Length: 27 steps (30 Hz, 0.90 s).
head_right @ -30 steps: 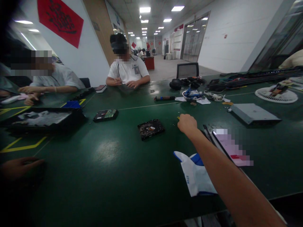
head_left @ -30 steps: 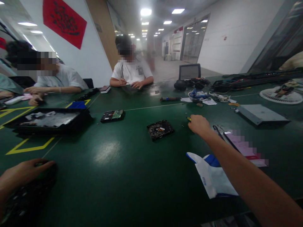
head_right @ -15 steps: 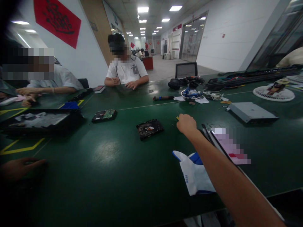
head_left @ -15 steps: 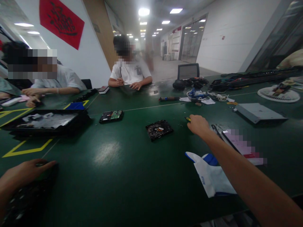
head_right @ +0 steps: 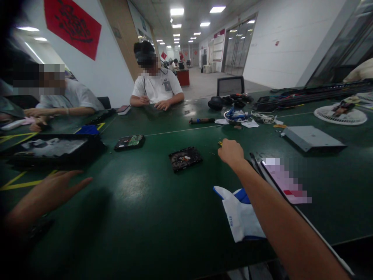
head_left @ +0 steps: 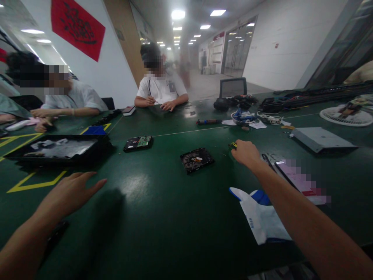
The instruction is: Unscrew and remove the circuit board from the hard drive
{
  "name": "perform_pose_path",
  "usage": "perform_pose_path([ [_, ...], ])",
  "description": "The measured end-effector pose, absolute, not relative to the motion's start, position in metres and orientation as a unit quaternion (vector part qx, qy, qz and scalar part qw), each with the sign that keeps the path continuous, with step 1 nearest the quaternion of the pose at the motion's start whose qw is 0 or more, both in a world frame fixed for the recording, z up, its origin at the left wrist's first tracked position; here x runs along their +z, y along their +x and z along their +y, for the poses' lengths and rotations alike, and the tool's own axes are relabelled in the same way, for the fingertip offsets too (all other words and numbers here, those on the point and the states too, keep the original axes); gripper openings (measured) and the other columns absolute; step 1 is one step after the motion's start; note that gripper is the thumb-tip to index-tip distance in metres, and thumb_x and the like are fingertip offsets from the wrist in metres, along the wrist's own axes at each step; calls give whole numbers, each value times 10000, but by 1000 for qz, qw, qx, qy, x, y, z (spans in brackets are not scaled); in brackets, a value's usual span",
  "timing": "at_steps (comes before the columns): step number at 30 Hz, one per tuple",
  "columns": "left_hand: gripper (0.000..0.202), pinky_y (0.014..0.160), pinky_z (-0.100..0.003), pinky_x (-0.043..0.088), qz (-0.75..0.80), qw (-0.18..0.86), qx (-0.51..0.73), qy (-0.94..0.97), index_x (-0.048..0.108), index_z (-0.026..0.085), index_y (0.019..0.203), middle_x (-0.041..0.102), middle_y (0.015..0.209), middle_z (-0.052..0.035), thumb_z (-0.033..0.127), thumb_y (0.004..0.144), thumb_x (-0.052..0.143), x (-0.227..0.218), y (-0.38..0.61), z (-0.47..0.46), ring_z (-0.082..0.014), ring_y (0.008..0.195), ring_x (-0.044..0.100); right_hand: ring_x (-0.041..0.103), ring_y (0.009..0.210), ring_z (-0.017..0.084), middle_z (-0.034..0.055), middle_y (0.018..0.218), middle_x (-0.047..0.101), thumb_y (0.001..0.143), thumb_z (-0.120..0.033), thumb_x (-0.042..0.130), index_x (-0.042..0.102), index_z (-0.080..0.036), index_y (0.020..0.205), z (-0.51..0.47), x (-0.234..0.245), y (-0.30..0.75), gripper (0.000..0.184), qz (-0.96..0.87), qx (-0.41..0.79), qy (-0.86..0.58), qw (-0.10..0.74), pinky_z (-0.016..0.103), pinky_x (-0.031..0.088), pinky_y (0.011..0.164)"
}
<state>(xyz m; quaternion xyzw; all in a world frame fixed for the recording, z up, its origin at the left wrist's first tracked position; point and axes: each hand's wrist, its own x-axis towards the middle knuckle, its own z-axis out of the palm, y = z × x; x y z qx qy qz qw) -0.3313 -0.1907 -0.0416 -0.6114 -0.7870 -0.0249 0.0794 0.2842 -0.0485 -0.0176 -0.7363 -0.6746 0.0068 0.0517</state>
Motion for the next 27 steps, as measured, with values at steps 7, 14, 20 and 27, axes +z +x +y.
perform_pose_path([
  [7, 757, 1126, -446, 422, -651, -8, -69, -756, 502, 140, 1478, 562, 1454, -156, 687, 964, 405, -53, -153, -152, -307, 1351, 516, 715, 997, 357, 222, 1060, 726, 901, -291, 536, 692, -123, 1092, -49, -23, 286, 299, -684, 5, -728, 43, 392, 521, 788],
  [14, 1025, 1236, -557, 242, -596, -26, -156, -787, 320, 113, 1594, 209, 1684, -221, 823, 867, 452, -88, -30, -111, -412, 1559, 180, 718, 946, 346, 183, 1026, 739, 917, -326, 520, 697, -163, 1057, -52, -31, 293, 277, -696, -22, -713, 80, 382, 497, 756],
  [20, 1147, 1207, -561, 292, -597, -77, -183, -777, 292, 92, 1605, 383, 1596, -244, 879, 796, 495, -94, -5, -78, -420, 1491, 328, 715, 937, 309, 177, 1000, 745, 922, -358, 543, 718, -165, 1020, -48, -34, 302, 279, -682, -2, -726, 87, 347, 471, 756],
  [27, 1238, 1227, -487, 313, -499, -142, -188, -834, 126, 136, 1657, 364, 1625, -200, 805, 758, 652, -91, -42, -77, -346, 1493, 367, 693, 790, 209, 100, 968, 747, 856, -274, 656, 699, -162, 1097, -48, -30, 293, 268, -609, 195, -710, 294, 252, 424, 565],
])
